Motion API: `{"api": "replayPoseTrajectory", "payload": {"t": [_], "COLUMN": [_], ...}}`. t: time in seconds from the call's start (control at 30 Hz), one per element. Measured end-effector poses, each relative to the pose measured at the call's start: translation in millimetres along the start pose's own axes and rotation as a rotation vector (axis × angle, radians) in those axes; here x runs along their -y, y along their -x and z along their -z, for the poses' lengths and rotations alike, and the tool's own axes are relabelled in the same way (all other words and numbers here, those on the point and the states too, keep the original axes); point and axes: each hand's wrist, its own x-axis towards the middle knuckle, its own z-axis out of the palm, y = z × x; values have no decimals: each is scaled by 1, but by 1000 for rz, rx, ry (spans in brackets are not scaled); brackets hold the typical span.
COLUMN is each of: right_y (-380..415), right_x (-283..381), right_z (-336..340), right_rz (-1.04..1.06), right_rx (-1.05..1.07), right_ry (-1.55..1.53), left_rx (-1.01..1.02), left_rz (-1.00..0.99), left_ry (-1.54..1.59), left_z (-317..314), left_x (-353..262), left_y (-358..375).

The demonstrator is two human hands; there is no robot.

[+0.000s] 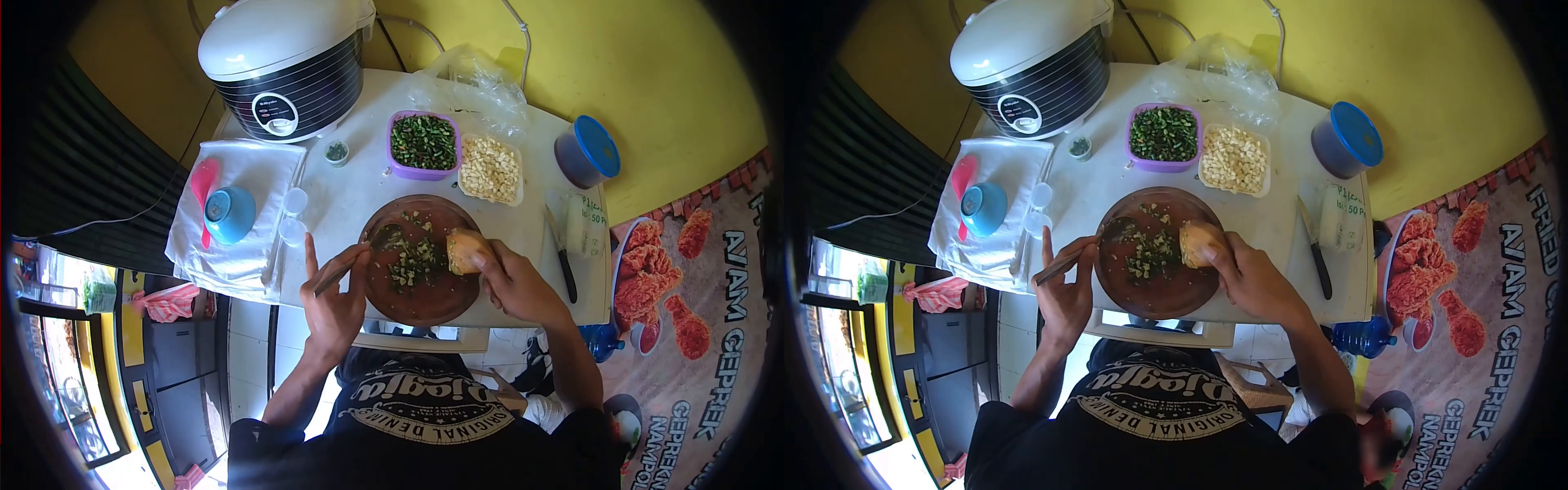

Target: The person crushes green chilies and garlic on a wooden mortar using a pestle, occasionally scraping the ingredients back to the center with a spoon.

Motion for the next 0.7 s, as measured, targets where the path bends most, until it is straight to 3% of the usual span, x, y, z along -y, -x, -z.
{"api": "replayPoseTrajectory", "payload": {"t": [0.1, 0.2, 0.37, 0.6, 0.63, 0.7], "right_y": [7, 12, -17, -37, -40, -46], "right_x": [-25, -12, 10, 52, 55, 64], "right_z": [-24, -49, -41, -26, -26, -28], "right_rz": [319, 409, 460, 369, 342, 337], "right_rx": [-216, -311, -305, -83, -19, -10], "right_ry": [599, 867, 931, 1108, 1106, 1118], "left_rx": [7, 9, 49, 65, 34, 39], "left_rz": [52, 74, 83, 112, 16, 21], "left_ry": [-42, -50, -43, -53, -78, -87], "left_z": [8, 5, 3, 1, -1, 0], "left_x": [2, 5, 3, 4, 11, 13], "left_y": [1, 4, 1, -7, -6, -8]}}
